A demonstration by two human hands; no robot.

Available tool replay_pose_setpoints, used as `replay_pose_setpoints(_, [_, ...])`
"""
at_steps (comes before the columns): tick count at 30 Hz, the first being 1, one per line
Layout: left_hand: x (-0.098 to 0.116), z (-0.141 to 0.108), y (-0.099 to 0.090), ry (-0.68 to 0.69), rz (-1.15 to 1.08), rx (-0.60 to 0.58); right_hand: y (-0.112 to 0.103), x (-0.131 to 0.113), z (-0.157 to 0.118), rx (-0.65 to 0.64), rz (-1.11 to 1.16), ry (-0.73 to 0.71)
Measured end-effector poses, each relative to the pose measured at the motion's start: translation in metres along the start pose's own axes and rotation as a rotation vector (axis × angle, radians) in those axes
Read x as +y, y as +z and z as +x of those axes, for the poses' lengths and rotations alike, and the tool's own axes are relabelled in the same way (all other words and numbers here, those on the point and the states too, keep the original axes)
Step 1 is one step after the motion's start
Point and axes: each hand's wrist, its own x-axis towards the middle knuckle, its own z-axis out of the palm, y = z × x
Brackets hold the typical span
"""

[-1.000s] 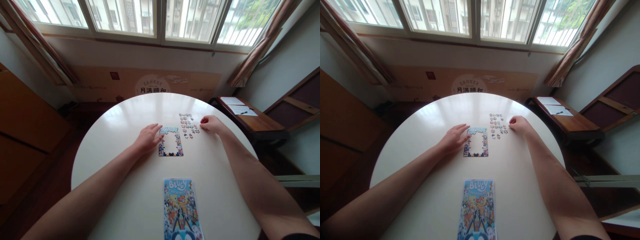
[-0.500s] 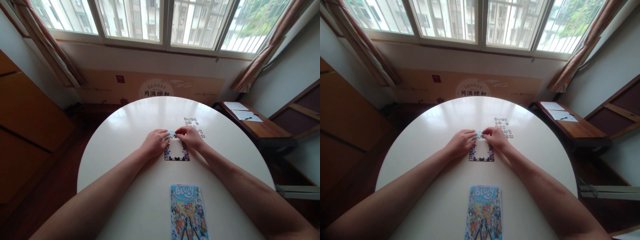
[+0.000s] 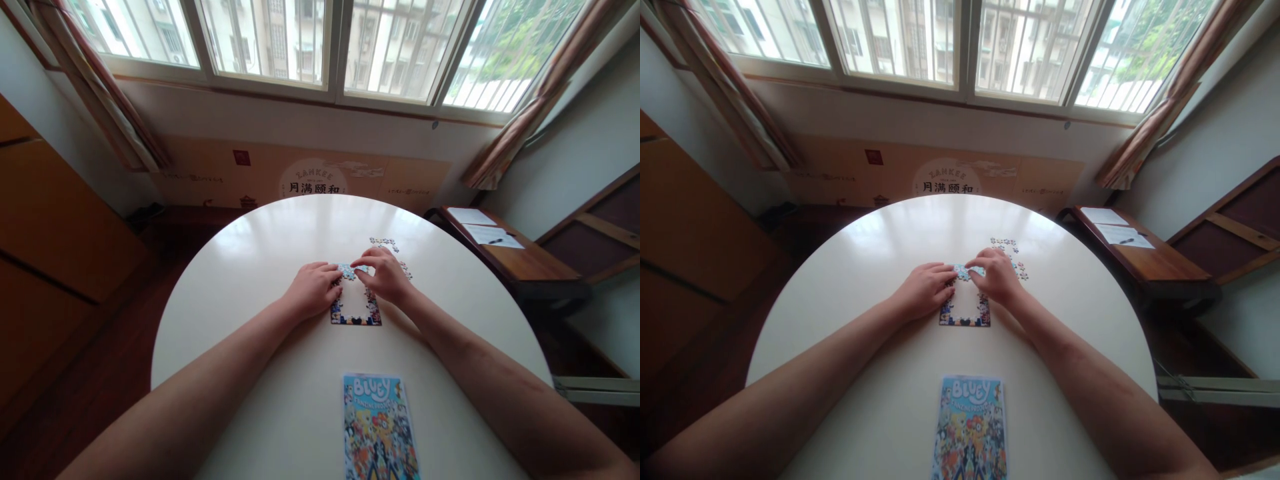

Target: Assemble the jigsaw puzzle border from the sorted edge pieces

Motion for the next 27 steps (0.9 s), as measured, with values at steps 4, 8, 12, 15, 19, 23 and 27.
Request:
replay_pose_setpoints(4, [0.001,0.000,0.000,0.002,0.002,-0.004,-0.003,0.008,-0.002,-0.052,-0.001,-0.086])
replay_pose_setpoints(8, [0.000,0.000,0.000,-0.007,0.011,-0.008,0.002,0.010,-0.004,-0.094,0.001,-0.088])
replay_pose_setpoints(12, [0.001,0.000,0.000,-0.017,0.012,-0.017,0.005,0.006,-0.004,-0.099,-0.004,-0.070])
replay_pose_setpoints(15, [0.002,0.000,-0.001,-0.027,0.007,-0.020,0.004,0.003,-0.003,-0.090,-0.017,-0.057])
replay_pose_setpoints(19, [0.000,0.000,0.002,-0.033,0.009,-0.022,0.005,0.000,-0.004,-0.079,-0.024,-0.050])
replay_pose_setpoints(23, [-0.001,0.000,0.003,-0.030,0.005,-0.016,0.007,-0.001,-0.005,-0.068,-0.027,-0.028])
replay_pose_setpoints(27, [-0.001,0.000,0.002,-0.026,-0.006,-0.008,0.008,-0.003,-0.006,-0.062,-0.051,-0.002])
